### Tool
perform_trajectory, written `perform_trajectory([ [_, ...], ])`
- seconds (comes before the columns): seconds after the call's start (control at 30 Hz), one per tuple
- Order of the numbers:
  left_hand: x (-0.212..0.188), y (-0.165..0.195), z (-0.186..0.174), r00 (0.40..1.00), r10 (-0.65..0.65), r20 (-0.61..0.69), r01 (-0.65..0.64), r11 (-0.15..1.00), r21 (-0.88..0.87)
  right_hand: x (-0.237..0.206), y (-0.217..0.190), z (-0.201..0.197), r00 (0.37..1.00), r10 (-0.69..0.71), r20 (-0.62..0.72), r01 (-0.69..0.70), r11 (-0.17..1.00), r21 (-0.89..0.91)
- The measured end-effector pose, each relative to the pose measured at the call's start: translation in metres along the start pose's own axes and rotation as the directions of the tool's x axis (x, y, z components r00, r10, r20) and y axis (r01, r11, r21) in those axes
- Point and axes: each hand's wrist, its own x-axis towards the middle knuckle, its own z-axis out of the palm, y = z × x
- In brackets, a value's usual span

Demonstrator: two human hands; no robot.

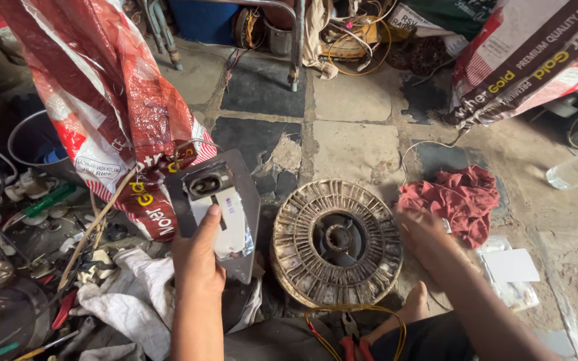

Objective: The person sits on the floor repairing an electric fan motor. They handle a metal cover plate, position it over the fan stator, press and align it into place, then use a hand tool to tighten fasteners on the assembly.

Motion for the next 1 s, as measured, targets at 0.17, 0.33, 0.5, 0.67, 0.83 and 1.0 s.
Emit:
perform_trajectory([
  [0.17,0.006,-0.002,-0.004,0.998,-0.027,-0.058,0.027,1.000,-0.003,-0.005,0.069,0.007,0.851,0.363,0.380,-0.522,0.671,0.527],
  [0.33,0.008,0.000,-0.003,0.993,-0.046,-0.105,0.047,0.999,0.010,-0.001,0.014,0.015,0.956,0.126,0.265,-0.228,0.885,0.405],
  [0.5,0.005,0.002,-0.003,0.996,0.057,-0.068,-0.057,0.998,-0.004,-0.011,-0.096,0.008,0.912,-0.366,0.184,0.361,0.930,0.061],
  [0.67,0.005,0.006,0.004,0.996,0.006,-0.088,-0.010,0.999,-0.044,-0.033,-0.082,0.048,0.472,-0.807,0.356,0.737,0.140,-0.661],
  [0.83,0.003,0.004,-0.003,0.996,0.021,-0.088,-0.026,0.998,-0.057,-0.035,0.006,0.074,0.300,-0.707,0.640,0.864,-0.082,-0.496],
  [1.0,0.008,0.001,-0.004,0.996,0.007,-0.084,-0.012,0.998,-0.056,-0.016,0.046,0.071,0.293,-0.625,0.723,0.854,-0.169,-0.492],
])
